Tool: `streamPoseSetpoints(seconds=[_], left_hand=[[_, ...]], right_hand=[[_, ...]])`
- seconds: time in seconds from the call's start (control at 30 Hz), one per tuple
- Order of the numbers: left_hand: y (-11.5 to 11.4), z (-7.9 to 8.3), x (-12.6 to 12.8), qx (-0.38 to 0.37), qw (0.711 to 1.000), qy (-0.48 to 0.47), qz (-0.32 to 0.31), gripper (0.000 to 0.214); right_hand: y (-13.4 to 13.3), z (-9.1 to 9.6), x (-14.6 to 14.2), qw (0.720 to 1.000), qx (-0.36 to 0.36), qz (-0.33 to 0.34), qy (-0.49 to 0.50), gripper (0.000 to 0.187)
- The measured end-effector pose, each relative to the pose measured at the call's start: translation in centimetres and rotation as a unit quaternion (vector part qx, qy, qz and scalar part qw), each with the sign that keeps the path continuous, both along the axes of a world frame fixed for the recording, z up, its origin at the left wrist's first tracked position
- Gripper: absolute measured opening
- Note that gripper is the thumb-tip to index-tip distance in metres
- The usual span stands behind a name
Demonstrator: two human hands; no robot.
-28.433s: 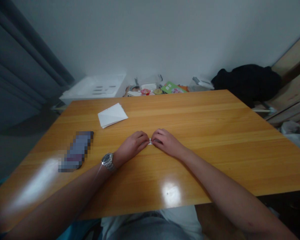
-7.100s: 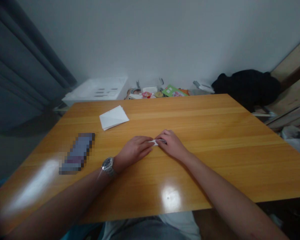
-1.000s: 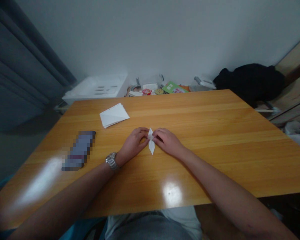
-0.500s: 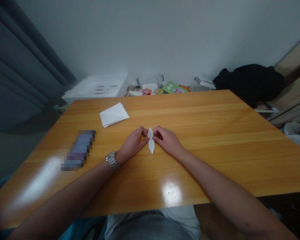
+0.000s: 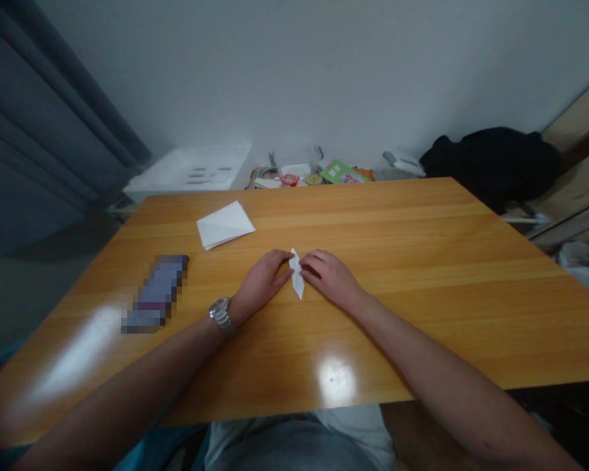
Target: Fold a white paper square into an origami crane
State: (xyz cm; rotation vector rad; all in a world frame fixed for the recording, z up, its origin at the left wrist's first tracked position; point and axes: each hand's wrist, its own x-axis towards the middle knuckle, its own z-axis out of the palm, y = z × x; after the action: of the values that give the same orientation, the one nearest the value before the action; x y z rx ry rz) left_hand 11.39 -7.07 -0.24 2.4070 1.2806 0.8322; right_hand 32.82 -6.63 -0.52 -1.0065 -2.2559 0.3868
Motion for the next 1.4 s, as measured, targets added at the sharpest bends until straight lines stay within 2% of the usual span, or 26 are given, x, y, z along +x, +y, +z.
streamPoseSetpoints(seconds=[0.17, 0.33, 0.5, 0.77, 1.07, 1.4], left_hand=[[0.1, -0.3, -0.2, 0.048, 0.997, 0.057, 0.031, 0.026], [0.2, -0.1, -0.3, 0.066, 0.994, 0.090, 0.003, 0.028], [0.2, 0.0, -0.4, 0.065, 0.993, 0.095, 0.000, 0.030], [0.3, 0.2, -0.5, 0.065, 0.991, 0.111, -0.026, 0.033], [0.2, -0.2, -1.2, 0.053, 0.989, 0.132, -0.051, 0.041], [-0.4, 1.4, -0.9, 0.068, 0.986, 0.142, -0.050, 0.036]], right_hand=[[-0.1, -0.3, 0.1, 0.999, 0.035, 0.014, -0.035, 0.022], [-0.2, -0.1, 0.1, 0.998, 0.039, 0.012, -0.049, 0.025], [-0.1, 0.2, 0.4, 0.998, 0.037, 0.021, -0.056, 0.029], [0.2, 0.1, 1.2, 0.991, 0.052, 0.021, -0.119, 0.034], [0.2, 0.5, 1.5, 0.989, 0.059, 0.047, -0.129, 0.036], [0.1, 0.5, 2.3, 0.989, 0.018, 0.078, -0.121, 0.042]])
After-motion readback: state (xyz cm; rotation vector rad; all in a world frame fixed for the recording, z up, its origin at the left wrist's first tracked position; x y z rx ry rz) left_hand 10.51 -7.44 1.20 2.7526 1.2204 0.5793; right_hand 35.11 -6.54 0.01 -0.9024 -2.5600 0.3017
